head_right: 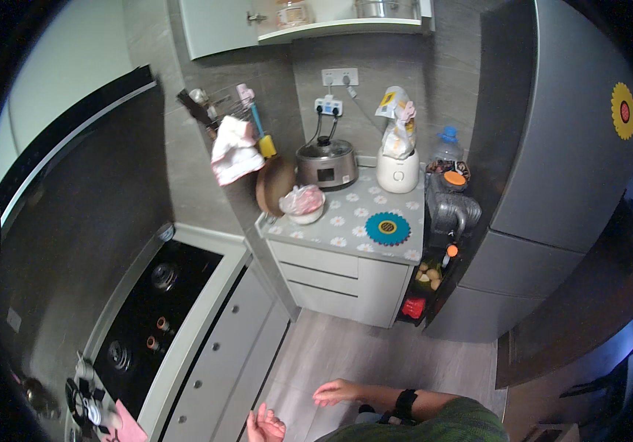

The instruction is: The person moves a bowl and pitcher between rooms, then returns to the kitchen to reorganize items in an overhead cabinet. They rearrange spice jars and packets on the shelf, then place a stove grate on the counter and handle a small snack item.

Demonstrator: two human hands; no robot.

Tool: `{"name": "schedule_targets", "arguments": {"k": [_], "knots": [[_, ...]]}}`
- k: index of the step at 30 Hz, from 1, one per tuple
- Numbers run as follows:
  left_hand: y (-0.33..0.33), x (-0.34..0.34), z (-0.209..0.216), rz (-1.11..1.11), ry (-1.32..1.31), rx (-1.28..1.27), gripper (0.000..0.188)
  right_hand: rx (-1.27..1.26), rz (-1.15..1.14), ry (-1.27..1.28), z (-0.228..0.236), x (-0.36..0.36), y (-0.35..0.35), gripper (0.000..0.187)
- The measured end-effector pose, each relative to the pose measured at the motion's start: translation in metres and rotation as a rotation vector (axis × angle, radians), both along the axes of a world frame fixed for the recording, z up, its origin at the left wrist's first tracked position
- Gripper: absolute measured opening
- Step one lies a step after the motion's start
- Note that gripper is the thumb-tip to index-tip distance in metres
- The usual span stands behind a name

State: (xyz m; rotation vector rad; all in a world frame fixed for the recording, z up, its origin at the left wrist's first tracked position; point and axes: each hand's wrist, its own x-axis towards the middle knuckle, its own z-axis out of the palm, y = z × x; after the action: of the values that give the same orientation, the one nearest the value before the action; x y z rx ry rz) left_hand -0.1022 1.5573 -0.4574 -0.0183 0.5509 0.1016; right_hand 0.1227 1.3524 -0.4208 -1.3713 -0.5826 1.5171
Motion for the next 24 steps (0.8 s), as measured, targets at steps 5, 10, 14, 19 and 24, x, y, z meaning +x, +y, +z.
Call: {"name": "schedule_targets", "arguments": {"k": [5,10,14,19,24], "knots": [[-0.028,0.102,0.008,-0.051,-0.091,0.281,0.035,0.078,-0.182,-0.068,0.010,0.082,-0.019,0.037],[-0.021,0.173,0.046,-0.180,0.032,0.288,0.031,0.070,-0.306,0.016,0.009,0.114,-0.025,0.034],[0.007,0.222,0.047,-0.273,0.064,0.302,0.029,-0.014,-0.417,0.040,0.000,0.130,-0.020,0.034],[0.066,0.292,0.043,-0.337,0.015,0.324,0.029,-0.074,-0.517,0.005,0.000,0.174,0.013,0.031],[0.120,0.357,0.054,-0.428,-0.069,0.404,0.033,0.075,-0.576,-0.001,0.013,0.219,0.058,0.033]]}}
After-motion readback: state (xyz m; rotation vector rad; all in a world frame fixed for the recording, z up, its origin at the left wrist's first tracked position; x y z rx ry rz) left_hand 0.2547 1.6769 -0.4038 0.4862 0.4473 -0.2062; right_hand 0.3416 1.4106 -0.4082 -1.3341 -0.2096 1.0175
